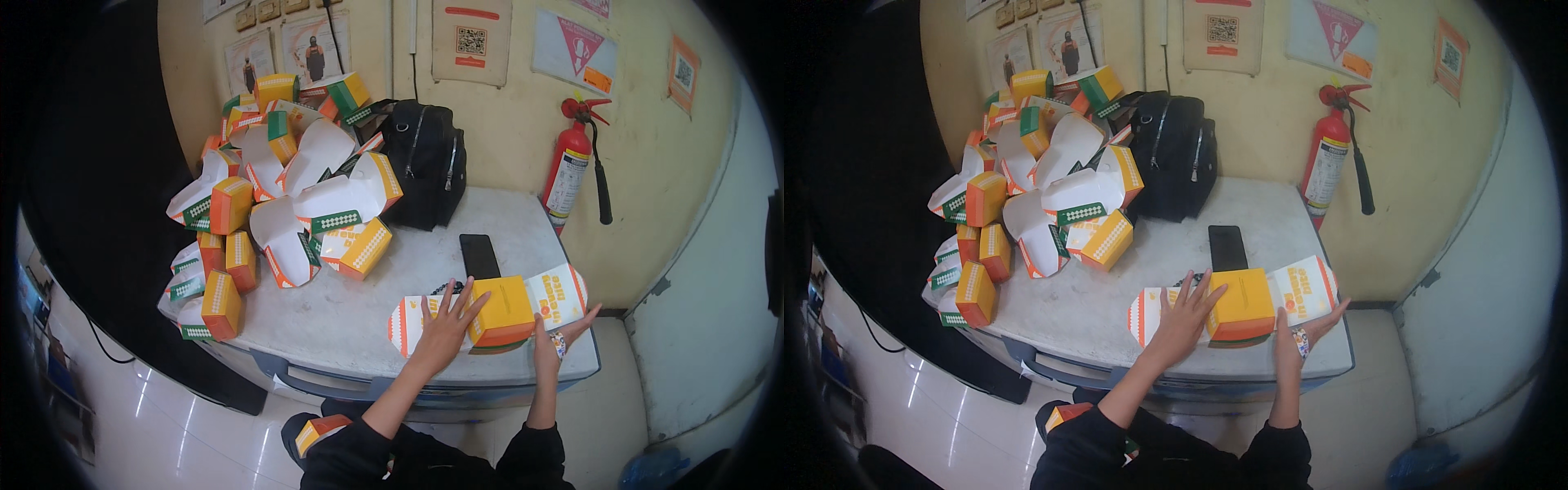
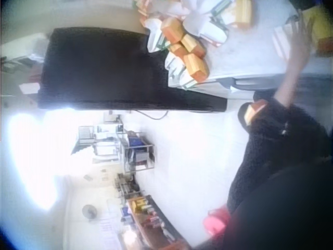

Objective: The person assembles small printed cardboard boxes by hand, folding flaps and tucking tabs to form each unit. They repeatedly pick flat pieces from a pile, fold them into boxes, and place the finished boxes on a nearby surface.

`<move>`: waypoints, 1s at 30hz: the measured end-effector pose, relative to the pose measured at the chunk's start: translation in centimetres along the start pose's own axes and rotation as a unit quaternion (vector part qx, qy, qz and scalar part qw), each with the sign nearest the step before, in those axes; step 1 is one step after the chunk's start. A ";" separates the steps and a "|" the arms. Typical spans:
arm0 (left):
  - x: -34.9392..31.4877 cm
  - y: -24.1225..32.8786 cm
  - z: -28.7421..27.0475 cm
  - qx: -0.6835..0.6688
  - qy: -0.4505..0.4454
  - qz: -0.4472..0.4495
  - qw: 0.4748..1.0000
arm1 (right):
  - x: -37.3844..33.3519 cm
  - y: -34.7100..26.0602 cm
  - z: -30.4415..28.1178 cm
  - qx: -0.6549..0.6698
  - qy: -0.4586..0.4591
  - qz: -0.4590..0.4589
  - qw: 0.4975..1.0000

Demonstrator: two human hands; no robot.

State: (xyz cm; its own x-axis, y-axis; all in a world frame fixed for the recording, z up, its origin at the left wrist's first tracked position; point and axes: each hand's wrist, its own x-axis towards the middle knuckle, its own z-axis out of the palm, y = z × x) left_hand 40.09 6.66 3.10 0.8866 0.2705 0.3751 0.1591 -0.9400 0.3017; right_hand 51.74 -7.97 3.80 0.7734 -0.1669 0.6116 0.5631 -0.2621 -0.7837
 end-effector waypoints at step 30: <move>-3.1 -0.1 -1.4 -0.033 0.082 0.068 0.994 | 5.0 -3.3 3.7 -0.102 -0.595 -0.204 0.770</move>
State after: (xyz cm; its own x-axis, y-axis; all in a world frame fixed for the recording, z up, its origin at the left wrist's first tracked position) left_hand 36.68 6.18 3.16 0.8148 0.1770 0.5521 0.0088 -0.9559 0.2936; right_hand 54.87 -4.43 9.06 0.3318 0.9273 0.1736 0.8661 -0.2265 -0.4455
